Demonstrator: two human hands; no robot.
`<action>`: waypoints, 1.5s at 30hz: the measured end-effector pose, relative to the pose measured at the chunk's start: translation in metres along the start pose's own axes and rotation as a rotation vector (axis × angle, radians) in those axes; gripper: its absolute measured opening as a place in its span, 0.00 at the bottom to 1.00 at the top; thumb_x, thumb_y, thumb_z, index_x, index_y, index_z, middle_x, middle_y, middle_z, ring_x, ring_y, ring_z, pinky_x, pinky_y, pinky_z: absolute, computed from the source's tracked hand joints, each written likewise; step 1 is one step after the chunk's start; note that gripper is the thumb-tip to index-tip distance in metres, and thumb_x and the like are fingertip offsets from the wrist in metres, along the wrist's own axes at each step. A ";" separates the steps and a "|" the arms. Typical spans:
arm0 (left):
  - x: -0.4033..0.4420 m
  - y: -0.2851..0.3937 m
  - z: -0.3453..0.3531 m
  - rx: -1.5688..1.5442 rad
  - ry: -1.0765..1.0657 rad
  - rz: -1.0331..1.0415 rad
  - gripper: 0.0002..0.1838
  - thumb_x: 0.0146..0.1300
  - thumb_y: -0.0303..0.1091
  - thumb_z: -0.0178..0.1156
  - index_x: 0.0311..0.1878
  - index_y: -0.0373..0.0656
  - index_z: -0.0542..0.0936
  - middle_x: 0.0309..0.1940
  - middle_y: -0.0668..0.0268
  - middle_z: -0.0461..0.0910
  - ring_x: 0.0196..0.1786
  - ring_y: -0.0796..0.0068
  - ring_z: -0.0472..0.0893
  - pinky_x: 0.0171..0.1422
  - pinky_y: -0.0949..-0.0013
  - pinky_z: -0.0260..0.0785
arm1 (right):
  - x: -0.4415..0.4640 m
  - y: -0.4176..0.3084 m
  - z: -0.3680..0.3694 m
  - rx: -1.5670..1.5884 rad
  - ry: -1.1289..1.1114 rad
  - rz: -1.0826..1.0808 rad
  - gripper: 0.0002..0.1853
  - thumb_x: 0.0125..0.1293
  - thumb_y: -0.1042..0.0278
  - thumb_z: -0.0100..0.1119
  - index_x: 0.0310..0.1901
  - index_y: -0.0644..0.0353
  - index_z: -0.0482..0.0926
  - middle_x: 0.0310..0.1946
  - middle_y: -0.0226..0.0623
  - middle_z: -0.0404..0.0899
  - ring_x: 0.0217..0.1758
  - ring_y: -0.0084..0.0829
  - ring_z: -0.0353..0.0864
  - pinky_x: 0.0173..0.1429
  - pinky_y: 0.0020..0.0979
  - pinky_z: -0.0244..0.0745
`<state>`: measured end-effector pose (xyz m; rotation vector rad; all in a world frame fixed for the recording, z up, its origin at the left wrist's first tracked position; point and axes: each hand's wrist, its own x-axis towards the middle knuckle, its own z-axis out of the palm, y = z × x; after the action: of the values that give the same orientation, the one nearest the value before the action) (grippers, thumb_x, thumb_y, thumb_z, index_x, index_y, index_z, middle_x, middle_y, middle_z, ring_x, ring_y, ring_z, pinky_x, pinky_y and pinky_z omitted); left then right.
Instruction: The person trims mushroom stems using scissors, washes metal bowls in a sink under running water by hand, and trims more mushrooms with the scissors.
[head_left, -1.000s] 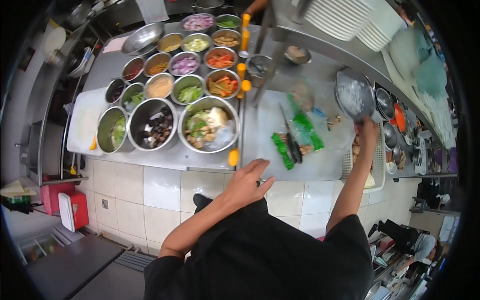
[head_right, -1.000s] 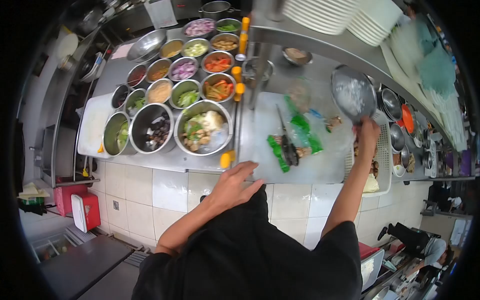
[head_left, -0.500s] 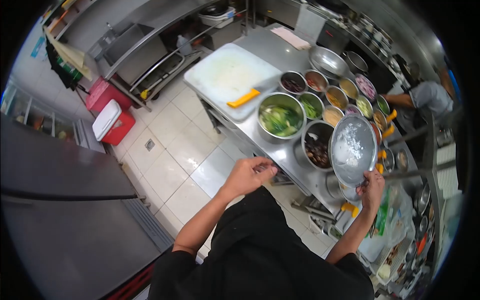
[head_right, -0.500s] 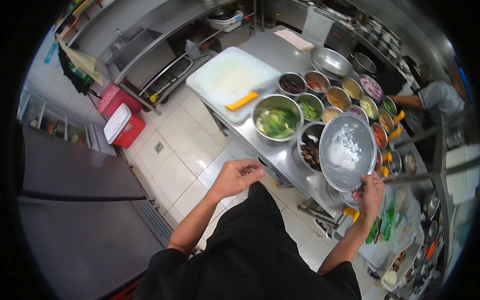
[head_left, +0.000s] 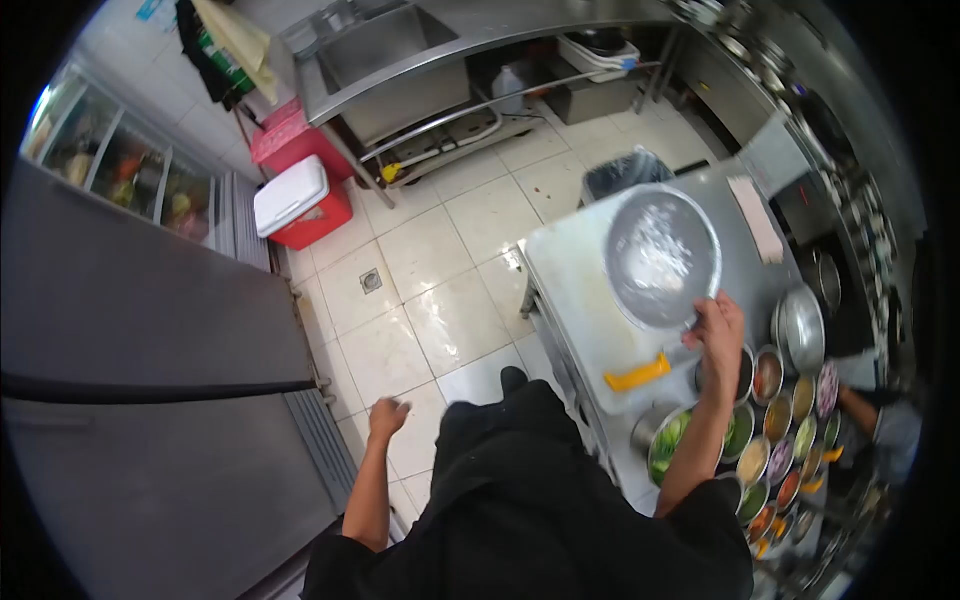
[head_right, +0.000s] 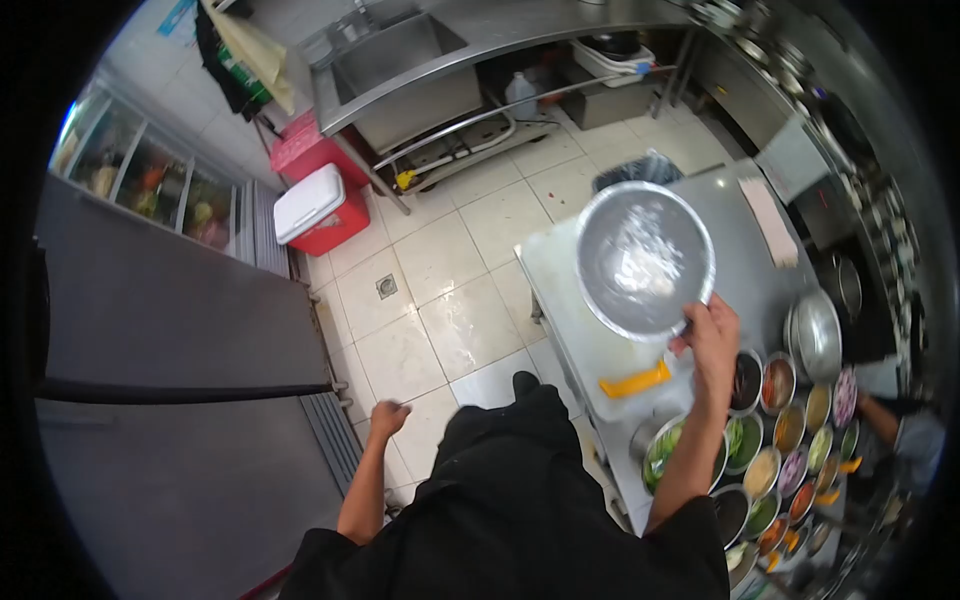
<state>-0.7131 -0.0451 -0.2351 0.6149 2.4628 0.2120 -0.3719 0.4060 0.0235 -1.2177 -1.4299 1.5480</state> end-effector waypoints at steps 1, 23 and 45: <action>-0.005 -0.032 0.008 -0.054 0.004 -0.140 0.24 0.54 0.53 0.62 0.23 0.36 0.83 0.26 0.47 0.82 0.34 0.47 0.84 0.44 0.51 0.75 | 0.029 -0.013 0.038 0.008 -0.056 0.018 0.09 0.63 0.72 0.52 0.37 0.71 0.77 0.19 0.35 0.77 0.12 0.25 0.75 0.14 0.23 0.69; 0.414 -0.067 -0.111 -0.950 0.138 -0.498 0.21 0.61 0.47 0.57 0.38 0.35 0.85 0.30 0.57 0.85 0.32 0.64 0.83 0.41 0.62 0.74 | 0.431 -0.093 0.528 0.115 -0.236 0.015 0.10 0.65 0.72 0.52 0.42 0.71 0.74 0.27 0.42 0.79 0.21 0.28 0.79 0.22 0.24 0.74; 0.951 0.307 -0.557 -1.779 0.288 -0.099 0.17 0.50 0.16 0.52 0.46 0.32 0.76 0.41 0.55 0.81 0.41 0.60 0.82 0.43 0.55 0.80 | 0.898 -0.060 1.003 -0.583 -0.583 -0.385 0.42 0.63 0.58 0.62 0.73 0.65 0.55 0.71 0.52 0.62 0.74 0.46 0.62 0.75 0.37 0.57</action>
<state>-1.6051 0.6694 -0.1741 -0.3633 1.5210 2.1282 -1.6098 0.9175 -0.1257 -0.7204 -2.4570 1.2988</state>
